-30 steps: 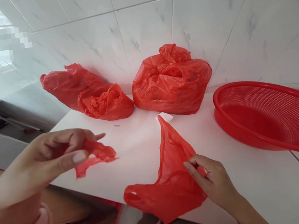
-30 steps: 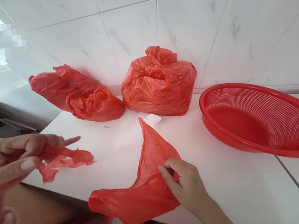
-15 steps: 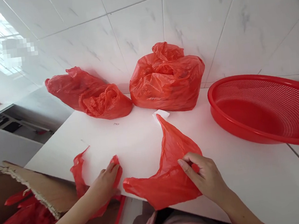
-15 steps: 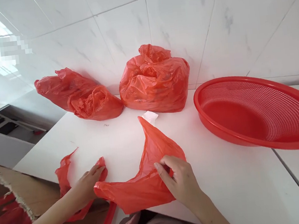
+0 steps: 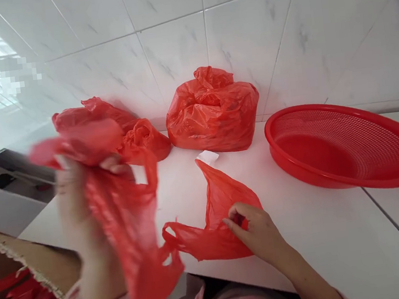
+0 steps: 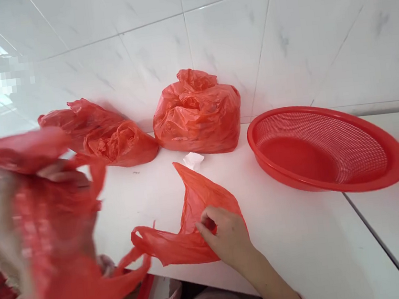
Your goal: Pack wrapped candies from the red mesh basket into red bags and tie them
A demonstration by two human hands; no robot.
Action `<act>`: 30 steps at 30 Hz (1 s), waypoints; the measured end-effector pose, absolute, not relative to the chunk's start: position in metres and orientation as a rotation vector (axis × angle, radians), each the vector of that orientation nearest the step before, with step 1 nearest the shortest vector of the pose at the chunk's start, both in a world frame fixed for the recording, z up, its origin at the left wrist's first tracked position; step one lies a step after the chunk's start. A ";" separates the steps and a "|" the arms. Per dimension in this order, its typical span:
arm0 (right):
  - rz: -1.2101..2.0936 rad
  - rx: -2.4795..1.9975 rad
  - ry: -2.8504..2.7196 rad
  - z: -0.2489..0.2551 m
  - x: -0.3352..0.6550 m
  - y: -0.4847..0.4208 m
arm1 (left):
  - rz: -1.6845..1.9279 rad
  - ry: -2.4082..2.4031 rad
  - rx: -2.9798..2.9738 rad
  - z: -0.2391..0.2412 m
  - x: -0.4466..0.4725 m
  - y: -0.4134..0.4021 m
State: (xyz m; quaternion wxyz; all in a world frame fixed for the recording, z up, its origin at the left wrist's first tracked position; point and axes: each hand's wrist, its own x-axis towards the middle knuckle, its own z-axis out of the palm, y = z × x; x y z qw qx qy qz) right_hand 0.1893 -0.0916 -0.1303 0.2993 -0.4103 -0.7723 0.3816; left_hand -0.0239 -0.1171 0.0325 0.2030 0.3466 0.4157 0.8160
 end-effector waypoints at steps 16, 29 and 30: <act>0.918 -0.950 -1.880 -0.120 0.182 -0.082 | 1.236 1.297 1.170 -0.048 0.044 -0.104; 0.935 -0.980 -1.912 -0.106 0.196 -0.084 | 0.482 1.541 1.606 -0.030 0.001 -0.135; 0.932 -0.979 -1.906 -0.107 0.199 -0.084 | 0.524 1.628 1.600 -0.025 -0.012 -0.136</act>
